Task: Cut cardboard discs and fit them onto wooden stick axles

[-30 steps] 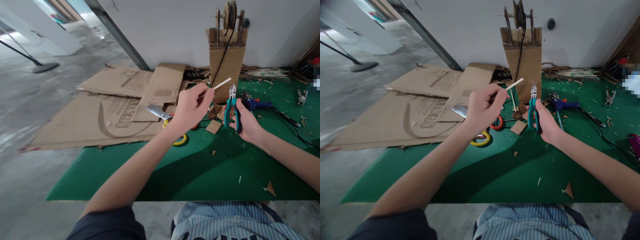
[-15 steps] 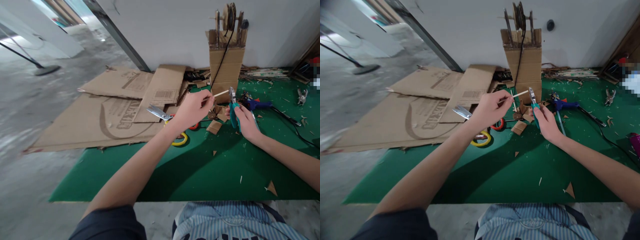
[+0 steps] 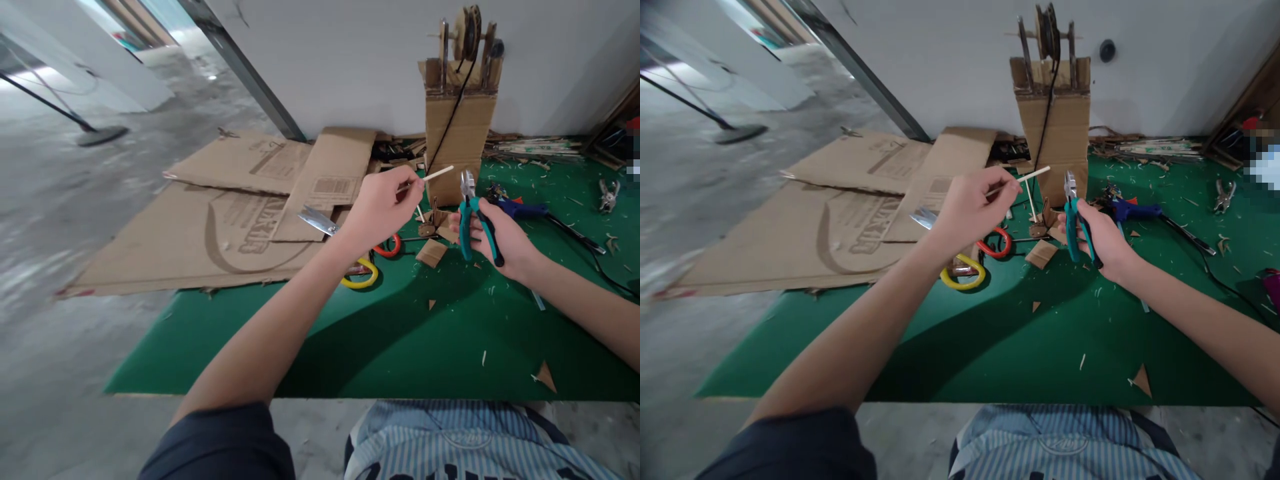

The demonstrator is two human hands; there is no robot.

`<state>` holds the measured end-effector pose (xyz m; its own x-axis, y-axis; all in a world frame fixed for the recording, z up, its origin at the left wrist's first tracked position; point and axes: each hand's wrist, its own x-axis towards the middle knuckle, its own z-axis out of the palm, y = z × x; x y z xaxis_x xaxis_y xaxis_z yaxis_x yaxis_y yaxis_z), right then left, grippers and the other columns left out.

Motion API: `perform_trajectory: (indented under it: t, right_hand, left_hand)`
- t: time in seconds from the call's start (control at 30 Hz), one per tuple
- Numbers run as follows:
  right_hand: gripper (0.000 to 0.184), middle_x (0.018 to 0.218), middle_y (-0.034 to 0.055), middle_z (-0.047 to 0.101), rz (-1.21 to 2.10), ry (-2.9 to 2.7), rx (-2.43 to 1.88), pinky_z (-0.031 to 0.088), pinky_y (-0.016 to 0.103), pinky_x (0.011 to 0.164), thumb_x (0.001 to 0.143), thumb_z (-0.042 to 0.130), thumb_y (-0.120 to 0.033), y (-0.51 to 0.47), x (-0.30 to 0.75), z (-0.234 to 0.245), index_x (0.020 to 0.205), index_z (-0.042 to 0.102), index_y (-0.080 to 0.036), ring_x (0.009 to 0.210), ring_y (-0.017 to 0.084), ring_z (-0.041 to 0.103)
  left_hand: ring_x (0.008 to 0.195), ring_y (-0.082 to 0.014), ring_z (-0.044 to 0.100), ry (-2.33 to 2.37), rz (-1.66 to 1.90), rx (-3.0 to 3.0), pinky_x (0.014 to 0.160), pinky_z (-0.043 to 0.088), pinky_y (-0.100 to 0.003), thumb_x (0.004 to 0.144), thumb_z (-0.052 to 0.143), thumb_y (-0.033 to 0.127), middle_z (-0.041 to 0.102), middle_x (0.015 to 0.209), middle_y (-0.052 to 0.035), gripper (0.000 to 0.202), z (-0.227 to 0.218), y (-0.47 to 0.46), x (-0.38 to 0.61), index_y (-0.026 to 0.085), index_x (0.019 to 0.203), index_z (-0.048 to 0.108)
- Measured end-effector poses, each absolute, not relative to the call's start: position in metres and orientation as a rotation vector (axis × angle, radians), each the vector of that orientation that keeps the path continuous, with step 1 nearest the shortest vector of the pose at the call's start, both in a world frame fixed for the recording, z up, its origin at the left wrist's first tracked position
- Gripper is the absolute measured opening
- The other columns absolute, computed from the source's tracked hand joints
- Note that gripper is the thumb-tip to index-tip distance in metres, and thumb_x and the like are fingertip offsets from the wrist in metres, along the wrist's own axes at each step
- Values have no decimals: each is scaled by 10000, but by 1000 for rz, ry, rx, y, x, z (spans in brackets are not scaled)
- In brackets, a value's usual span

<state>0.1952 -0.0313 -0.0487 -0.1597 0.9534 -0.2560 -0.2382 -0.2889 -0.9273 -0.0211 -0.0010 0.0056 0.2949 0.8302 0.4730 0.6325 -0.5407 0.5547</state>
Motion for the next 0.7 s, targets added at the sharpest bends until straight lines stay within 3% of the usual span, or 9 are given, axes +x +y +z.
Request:
perform_trajectory:
  t: [0.2, 0.4, 0.53, 0.7]
  right_hand:
    - [482, 1042, 113, 783, 1894, -970, -930, 596, 503, 874, 871, 580, -735, -32, 199, -40, 898, 707, -271, 1100, 322, 717]
    - [215, 1204, 101, 763, 1945, -989, -886, 587, 548, 942, 809, 749, -382, -36, 198, -43, 989, 726, -268, 1192, 324, 664]
    - [400, 1306, 49, 734, 1858, -1054, -881, 556, 519, 999, 663, 724, -140, -40, 197, -35, 1036, 721, -284, 1252, 298, 632]
    - [414, 1239, 50, 728, 1694, -1231, -1001, 475, 519, 1094, 606, 684, -127, -45, 194, -28, 990, 707, -281, 1243, 306, 616]
  left_hand:
    - [578, -106, 441, 1379, 1097, 2260, 571, 338, -285, 948, 536, 230, 535, 620, 16, 203, 8, -1, -23, 198, 750, 569]
    - [544, -105, 425, 1409, 1047, 2259, 567, 328, -293, 935, 539, 214, 521, 587, 25, 224, 8, -2, -20, 196, 713, 553]
    - [539, -99, 401, 1402, 1061, 2271, 555, 311, -292, 941, 535, 211, 493, 575, 32, 236, 12, -6, -19, 192, 705, 542]
    - [530, -98, 385, 1329, 1105, 2305, 545, 307, -296, 963, 523, 228, 479, 575, 34, 241, 15, -15, -15, 197, 726, 553]
